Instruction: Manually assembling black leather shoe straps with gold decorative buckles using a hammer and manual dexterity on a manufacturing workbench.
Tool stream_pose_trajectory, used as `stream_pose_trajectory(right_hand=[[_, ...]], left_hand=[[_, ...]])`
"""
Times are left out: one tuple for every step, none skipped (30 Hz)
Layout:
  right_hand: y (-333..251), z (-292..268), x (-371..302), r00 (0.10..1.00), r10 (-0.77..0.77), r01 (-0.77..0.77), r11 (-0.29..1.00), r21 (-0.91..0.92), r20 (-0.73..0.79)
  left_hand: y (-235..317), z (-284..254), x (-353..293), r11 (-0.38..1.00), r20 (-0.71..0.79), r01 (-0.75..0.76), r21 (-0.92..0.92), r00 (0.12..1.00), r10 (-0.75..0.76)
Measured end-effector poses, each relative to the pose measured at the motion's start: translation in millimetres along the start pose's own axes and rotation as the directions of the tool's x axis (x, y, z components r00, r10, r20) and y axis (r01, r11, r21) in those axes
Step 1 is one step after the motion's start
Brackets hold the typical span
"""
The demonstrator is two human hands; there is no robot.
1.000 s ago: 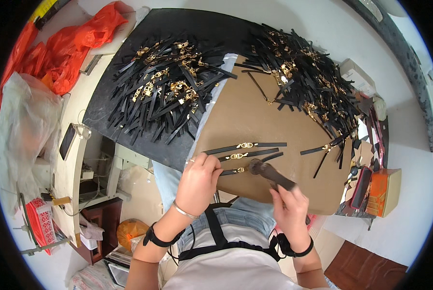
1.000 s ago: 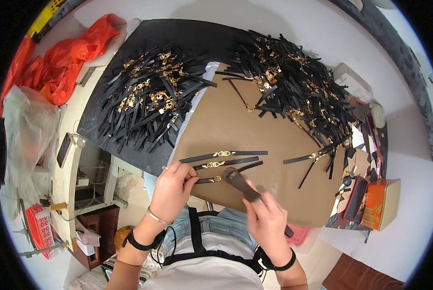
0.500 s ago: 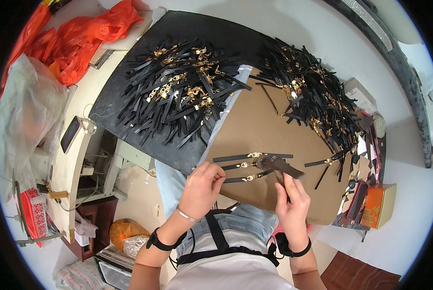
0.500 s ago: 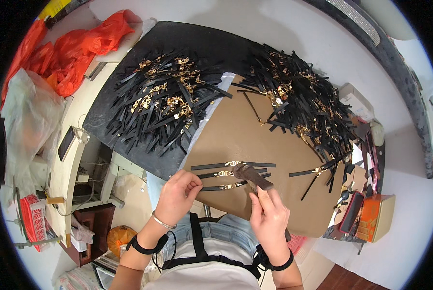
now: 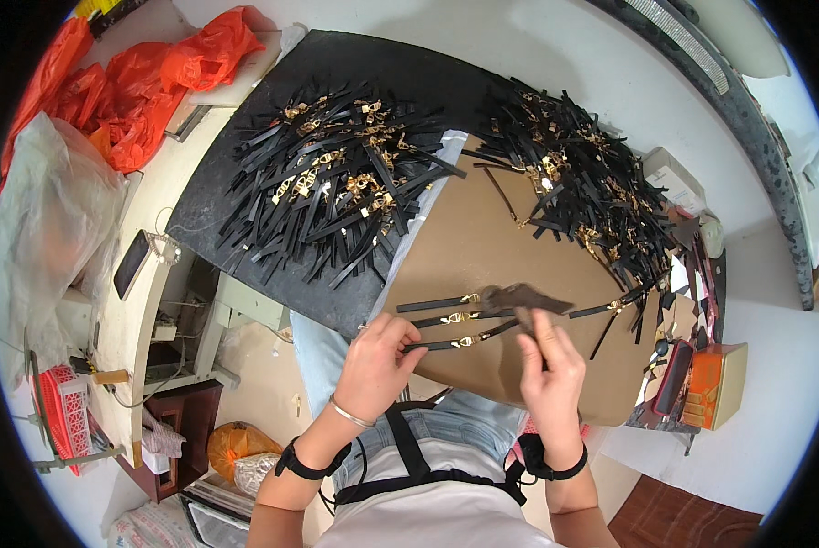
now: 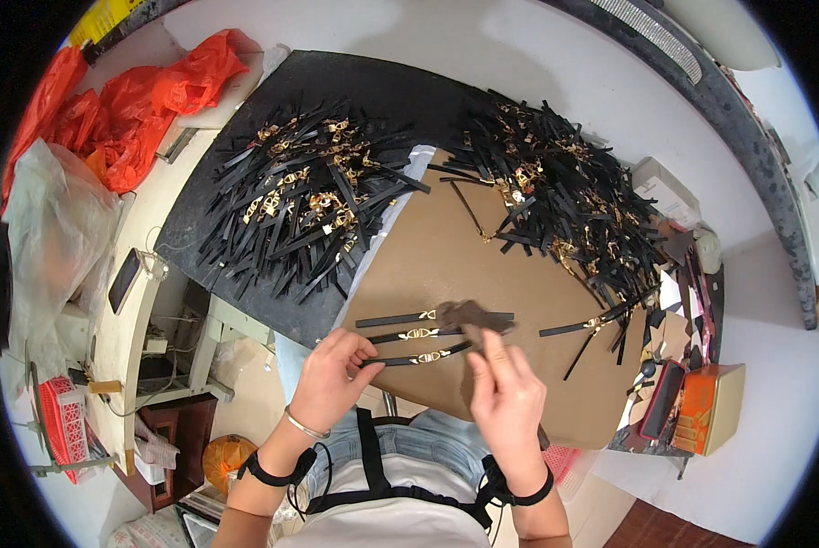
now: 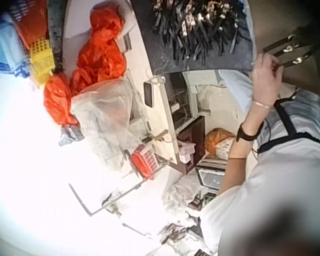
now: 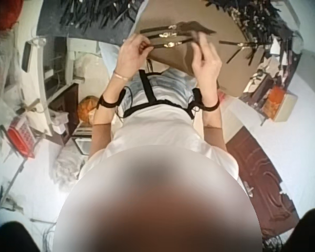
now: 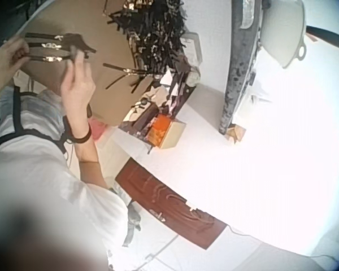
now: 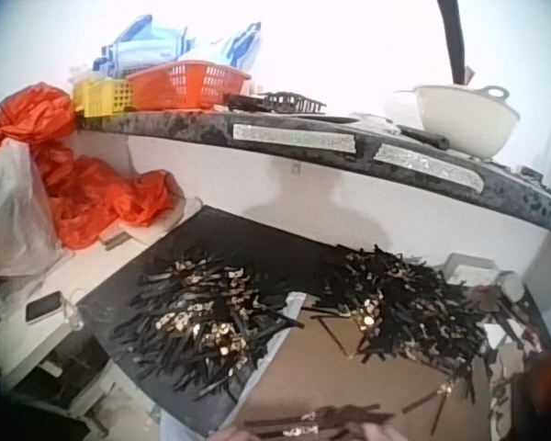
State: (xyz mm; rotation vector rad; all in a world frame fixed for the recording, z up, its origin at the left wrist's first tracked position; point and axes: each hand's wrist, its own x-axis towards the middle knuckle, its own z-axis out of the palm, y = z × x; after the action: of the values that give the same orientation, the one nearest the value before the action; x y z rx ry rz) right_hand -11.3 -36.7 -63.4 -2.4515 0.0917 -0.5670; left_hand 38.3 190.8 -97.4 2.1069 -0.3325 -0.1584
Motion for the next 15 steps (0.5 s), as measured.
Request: stream_pose_trajectory(right_hand=[[5, -1, 1, 0.997, 0.080, -0.080, 0.997, -0.023, 0.005], [6, -1, 3, 0.997, 0.083, -0.083, 0.996, -0.023, 0.001], [9, 0, 7, 0.994, 0.097, -0.095, 0.995, -0.035, 0.048], [11, 1, 11, 0.989, 0.111, -0.107, 0.993, -0.046, 0.096], [7, -2, 13, 0.989, 0.089, -0.078, 0.992, -0.095, 0.119], [5, 1, 11, 0.989, 0.097, -0.087, 0.992, -0.095, 0.114], [2, 5, 9, 0.996, 0.037, -0.032, 0.997, -0.063, 0.078], [1, 9, 7, 0.999, -0.021, 0.023, 0.999, -0.034, 0.039], [0, 14, 7, 0.998, -0.053, 0.052, 0.998, 0.047, 0.022], [1, 16, 7, 0.999, -0.042, 0.041, 0.998, 0.045, 0.011], [2, 17, 8, 0.996, -0.035, 0.035, 0.999, 0.011, 0.082], [4, 19, 10, 0.986, -0.037, 0.040, 0.999, -0.013, 0.160], [1, 9, 11, 0.986, -0.005, 0.008, 1.000, -0.018, 0.169], [10, 4, 7, 0.987, -0.001, 0.003, 1.000, -0.015, 0.164], [20, -9, 0, 0.996, 0.040, -0.042, 0.999, 0.026, 0.083]], left_hand=[[2, 0, 0, 1.000, 0.003, -0.003, 0.000, 1.000, 0.003], [4, -1, 0, 1.000, 0.015, -0.014, 0.014, 1.000, 0.014], [4, 0, 1, 0.999, 0.028, -0.027, 0.029, 0.999, 0.026], [4, 0, 1, 0.999, 0.032, -0.032, 0.032, 0.999, 0.031], [3, -1, 0, 0.994, 0.048, -0.055, 0.097, 0.998, 0.050], [3, -1, -1, 0.984, 0.069, -0.078, 0.161, 0.995, 0.067], [6, -1, 0, 0.983, 0.079, -0.083, 0.164, 0.994, 0.070], [11, -2, 4, 0.964, 0.031, -0.107, 0.245, 0.994, 0.102], [17, -3, 9, 0.936, -0.014, -0.131, 0.326, 0.990, 0.143], [19, -3, 14, 0.934, -0.002, -0.143, 0.329, 0.988, 0.152], [20, -3, 19, 0.920, 0.024, -0.139, 0.367, 0.990, 0.140], [17, -2, 23, 0.904, 0.037, -0.123, 0.410, 0.992, 0.119], [10, -1, 26, 0.902, 0.053, -0.141, 0.407, 0.990, 0.130], [1, -2, 30, 0.900, 0.057, -0.146, 0.412, 0.989, 0.134], [-6, -2, 34, 0.923, 0.151, -0.135, 0.360, 0.985, 0.085]])
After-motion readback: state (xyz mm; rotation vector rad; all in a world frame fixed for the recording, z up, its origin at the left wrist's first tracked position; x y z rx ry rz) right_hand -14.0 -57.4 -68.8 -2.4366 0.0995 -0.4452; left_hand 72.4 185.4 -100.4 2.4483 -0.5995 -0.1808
